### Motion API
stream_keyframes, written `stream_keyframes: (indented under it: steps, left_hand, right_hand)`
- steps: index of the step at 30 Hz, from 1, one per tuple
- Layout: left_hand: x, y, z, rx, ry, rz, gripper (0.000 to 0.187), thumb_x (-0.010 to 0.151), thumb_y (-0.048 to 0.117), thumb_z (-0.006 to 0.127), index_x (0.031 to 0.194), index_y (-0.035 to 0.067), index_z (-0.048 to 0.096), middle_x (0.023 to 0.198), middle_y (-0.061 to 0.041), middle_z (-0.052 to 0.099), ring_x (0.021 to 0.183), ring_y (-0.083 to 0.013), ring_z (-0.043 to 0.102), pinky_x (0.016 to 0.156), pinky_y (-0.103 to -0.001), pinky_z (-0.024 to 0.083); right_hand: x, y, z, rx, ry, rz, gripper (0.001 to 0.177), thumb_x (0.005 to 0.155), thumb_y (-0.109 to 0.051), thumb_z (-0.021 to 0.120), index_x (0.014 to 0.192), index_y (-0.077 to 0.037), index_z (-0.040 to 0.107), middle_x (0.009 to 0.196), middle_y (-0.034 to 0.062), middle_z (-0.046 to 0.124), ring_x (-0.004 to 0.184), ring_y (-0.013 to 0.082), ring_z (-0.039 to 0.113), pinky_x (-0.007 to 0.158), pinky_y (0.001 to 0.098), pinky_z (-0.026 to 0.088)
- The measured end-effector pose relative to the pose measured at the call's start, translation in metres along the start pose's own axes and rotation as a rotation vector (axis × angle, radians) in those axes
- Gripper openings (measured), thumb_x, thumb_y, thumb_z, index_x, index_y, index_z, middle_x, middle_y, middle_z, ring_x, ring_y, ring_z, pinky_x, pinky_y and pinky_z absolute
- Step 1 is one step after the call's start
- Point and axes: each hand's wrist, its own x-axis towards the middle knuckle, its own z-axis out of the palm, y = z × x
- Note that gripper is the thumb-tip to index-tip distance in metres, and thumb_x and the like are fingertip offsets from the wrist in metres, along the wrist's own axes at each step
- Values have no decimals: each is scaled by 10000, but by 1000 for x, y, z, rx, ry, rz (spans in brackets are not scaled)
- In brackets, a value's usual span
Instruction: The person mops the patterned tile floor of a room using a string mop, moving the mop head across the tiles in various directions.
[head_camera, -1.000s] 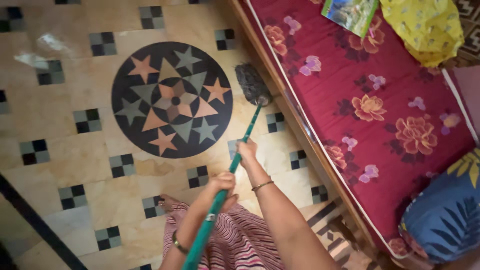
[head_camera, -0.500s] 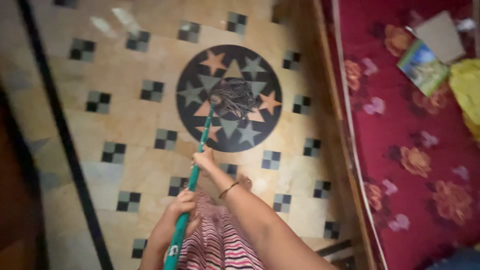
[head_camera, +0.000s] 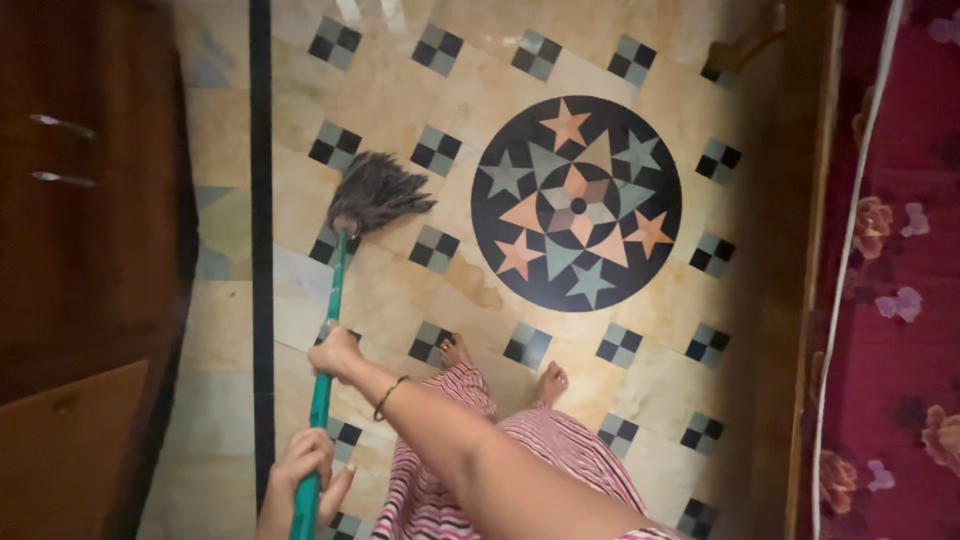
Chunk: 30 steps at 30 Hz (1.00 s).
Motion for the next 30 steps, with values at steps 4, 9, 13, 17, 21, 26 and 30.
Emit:
stream_keyframes:
  steps: [4,9,13,17,21,26,30]
  left_hand:
    - [-17,-10,7,22,-11,-25,419,608,-52,787,562,60,385,641,-69,434,678,-205,555,733,-325,480]
    - [-13,12,34,-8,-120,-19,393,573,-74,790,568,43,415,656,-81,455,715,-231,565,814,-368,442]
    - [0,36,71,-40,-203,72,377,583,-65,787,601,42,426,676,-84,458,724,-232,560,861,-388,473]
    - [14,63,130,-103,-327,82,375,578,-47,812,610,37,447,707,-98,478,791,-279,543,796,-381,471]
    - [23,93,199,-154,-490,160,366,580,0,800,615,37,438,699,-99,468,771,-288,534,937,-426,443]
    - [24,128,288,-184,-698,258,378,616,72,818,609,49,441,696,-97,484,772,-285,551,973,-449,440]
    - [23,150,364,-282,-848,349,349,640,53,800,630,57,451,695,-84,469,736,-265,555,1051,-470,430]
  right_hand:
    - [-18,14,13,81,99,62,540,780,-58,640,1312,15,597,747,158,708,608,251,716,524,385,566]
    - [-25,37,-22,312,245,172,366,789,-38,648,1153,1,628,670,147,685,543,225,683,486,396,548]
    - [-31,66,-73,471,344,162,186,763,-18,708,937,24,657,645,119,646,496,209,641,439,385,522]
    - [-41,110,-154,662,401,29,117,790,-2,621,898,-41,645,616,104,614,462,217,603,394,377,478]
    - [-52,157,-236,733,553,29,81,799,4,607,869,-10,646,618,109,639,467,210,630,396,361,502]
    - [-86,243,-342,941,662,39,61,806,21,607,860,36,632,617,115,631,467,214,623,395,373,499]
    - [-117,312,-422,956,791,80,56,795,-12,600,802,-8,656,605,105,628,457,207,607,398,380,499]
